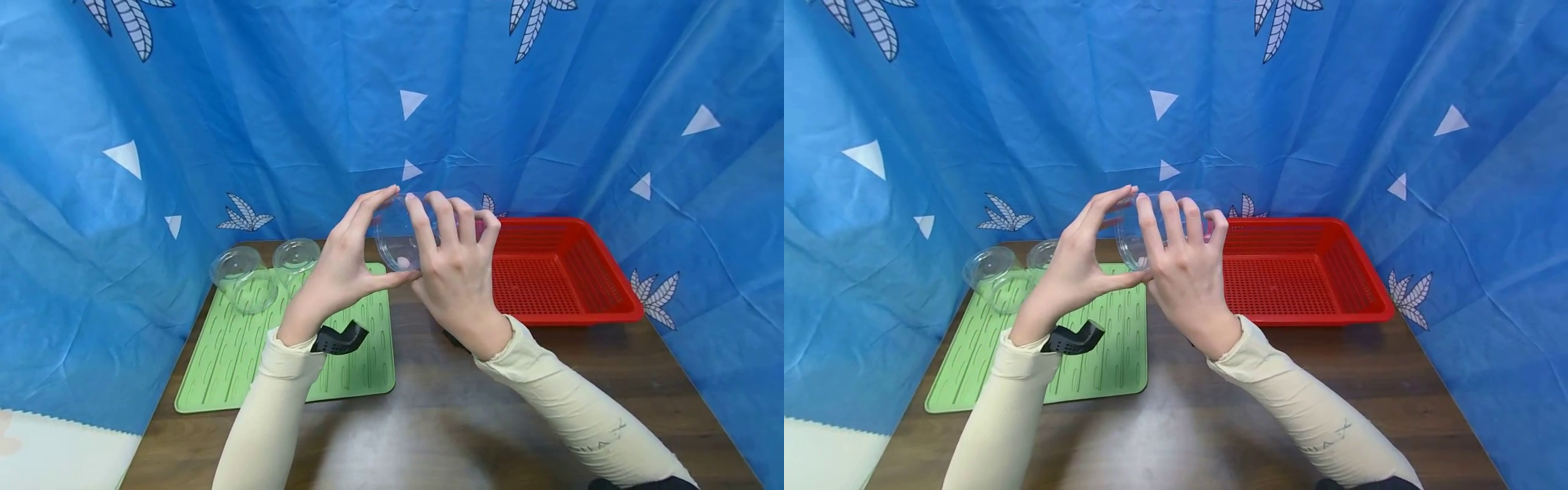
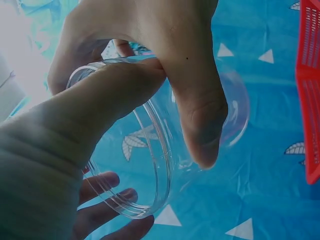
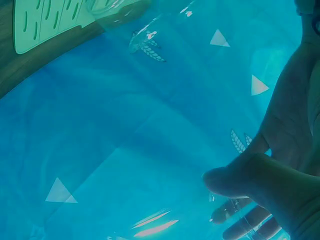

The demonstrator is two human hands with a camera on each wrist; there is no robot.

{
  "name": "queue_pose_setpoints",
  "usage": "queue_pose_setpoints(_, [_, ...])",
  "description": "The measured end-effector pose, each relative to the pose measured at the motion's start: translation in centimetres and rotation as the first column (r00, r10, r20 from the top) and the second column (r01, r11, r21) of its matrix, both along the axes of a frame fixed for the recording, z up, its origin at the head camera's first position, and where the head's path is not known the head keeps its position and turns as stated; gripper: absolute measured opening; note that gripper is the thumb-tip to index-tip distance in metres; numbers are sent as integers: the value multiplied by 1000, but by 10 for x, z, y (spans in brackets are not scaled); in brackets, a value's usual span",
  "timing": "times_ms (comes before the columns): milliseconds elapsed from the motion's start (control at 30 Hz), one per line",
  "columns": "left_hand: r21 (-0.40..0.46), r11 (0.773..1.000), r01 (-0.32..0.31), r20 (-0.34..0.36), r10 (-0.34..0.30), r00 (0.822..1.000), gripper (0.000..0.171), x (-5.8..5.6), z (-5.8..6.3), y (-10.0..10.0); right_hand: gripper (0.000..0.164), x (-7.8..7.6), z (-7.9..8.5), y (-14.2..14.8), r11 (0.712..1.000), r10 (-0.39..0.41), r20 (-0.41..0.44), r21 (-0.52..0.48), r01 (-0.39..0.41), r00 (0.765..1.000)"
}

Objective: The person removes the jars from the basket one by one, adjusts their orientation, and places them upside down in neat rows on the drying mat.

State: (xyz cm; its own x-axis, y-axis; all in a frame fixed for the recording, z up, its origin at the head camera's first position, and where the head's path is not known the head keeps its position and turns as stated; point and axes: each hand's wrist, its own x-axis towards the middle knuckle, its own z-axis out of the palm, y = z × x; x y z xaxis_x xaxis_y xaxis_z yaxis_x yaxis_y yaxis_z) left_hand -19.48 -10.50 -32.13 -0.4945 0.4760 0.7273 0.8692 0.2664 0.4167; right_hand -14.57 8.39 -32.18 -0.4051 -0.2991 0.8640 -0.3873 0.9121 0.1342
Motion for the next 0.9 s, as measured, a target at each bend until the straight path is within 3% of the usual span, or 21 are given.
queue_pose_setpoints(433, [24,999,28,24,-29,999,107,0,-2,-3,83,0,-3,-3,1000,29,-8,-10,-29,1000])
queue_pose_setpoints(600, [41,999,35,35,-37,999,108,0,-4,-6,99,8,2,-2,999,50,49,17,-50,998])
queue_pose_setpoints(767, [61,998,6,77,-10,997,110,0,-7,-16,110,24,17,9,982,186,173,-59,-179,967])
queue_pose_setpoints(900, [81,997,-5,105,-3,994,111,0,-10,-26,110,33,30,24,932,331,199,-219,-288,922])
